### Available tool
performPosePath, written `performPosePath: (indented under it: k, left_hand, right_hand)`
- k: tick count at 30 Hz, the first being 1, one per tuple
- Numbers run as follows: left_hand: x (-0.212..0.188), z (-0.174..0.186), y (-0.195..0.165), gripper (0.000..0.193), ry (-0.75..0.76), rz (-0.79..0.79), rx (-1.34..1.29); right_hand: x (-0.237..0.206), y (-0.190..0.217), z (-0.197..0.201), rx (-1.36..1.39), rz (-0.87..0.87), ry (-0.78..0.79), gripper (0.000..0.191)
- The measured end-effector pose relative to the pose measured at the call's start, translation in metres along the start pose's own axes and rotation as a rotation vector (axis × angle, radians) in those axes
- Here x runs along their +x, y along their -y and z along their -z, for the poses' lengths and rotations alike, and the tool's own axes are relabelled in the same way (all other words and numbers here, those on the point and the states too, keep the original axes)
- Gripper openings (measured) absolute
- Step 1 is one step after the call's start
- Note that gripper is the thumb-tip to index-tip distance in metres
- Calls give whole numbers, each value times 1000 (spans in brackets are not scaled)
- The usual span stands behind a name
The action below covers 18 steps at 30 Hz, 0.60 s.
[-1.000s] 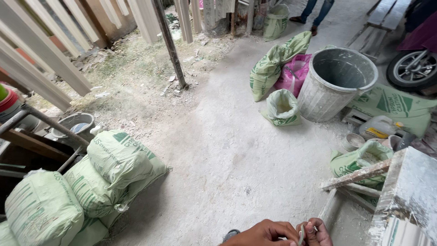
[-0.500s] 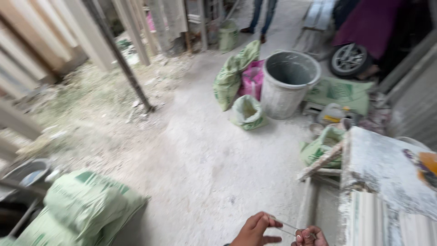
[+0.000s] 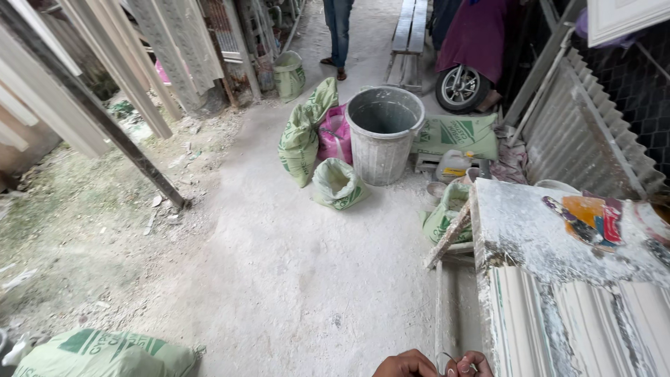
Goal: The person ties green plastic strips across a long plaster cornice mold, then uses a small blade to trim and scrape excess material from the edges of finished plaster moldings, working along several pieces on the workbench.
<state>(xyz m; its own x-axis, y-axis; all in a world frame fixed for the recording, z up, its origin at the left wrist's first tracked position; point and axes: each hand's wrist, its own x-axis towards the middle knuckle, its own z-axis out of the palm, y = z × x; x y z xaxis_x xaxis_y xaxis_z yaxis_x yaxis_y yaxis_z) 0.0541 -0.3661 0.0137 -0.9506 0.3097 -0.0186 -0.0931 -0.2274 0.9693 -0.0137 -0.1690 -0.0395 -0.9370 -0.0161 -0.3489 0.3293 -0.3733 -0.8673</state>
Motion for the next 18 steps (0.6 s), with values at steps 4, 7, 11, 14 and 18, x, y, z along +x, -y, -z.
performPosePath:
  k: [4,7,11,14,18]
  left_hand:
    - [7,-10,7,20,-200,22,-20]
    - [20,-9,11,19,-375,33,93]
    - [38,-1,9,21,-601,-111,87]
    - [39,-4,0,16,-686,-133,291]
    - [29,-1,-34,10,-427,89,281]
  right_hand:
    - [-7,-1,5,19,-1,-10,22]
    - [-14,-8,-4,19,0,36,22]
    - [-22,-22,-23,-14,16,156,22]
    - [-29,-25,-26,-30,42,199,22]
    - [-36,-12,-2,12,33,108,22]
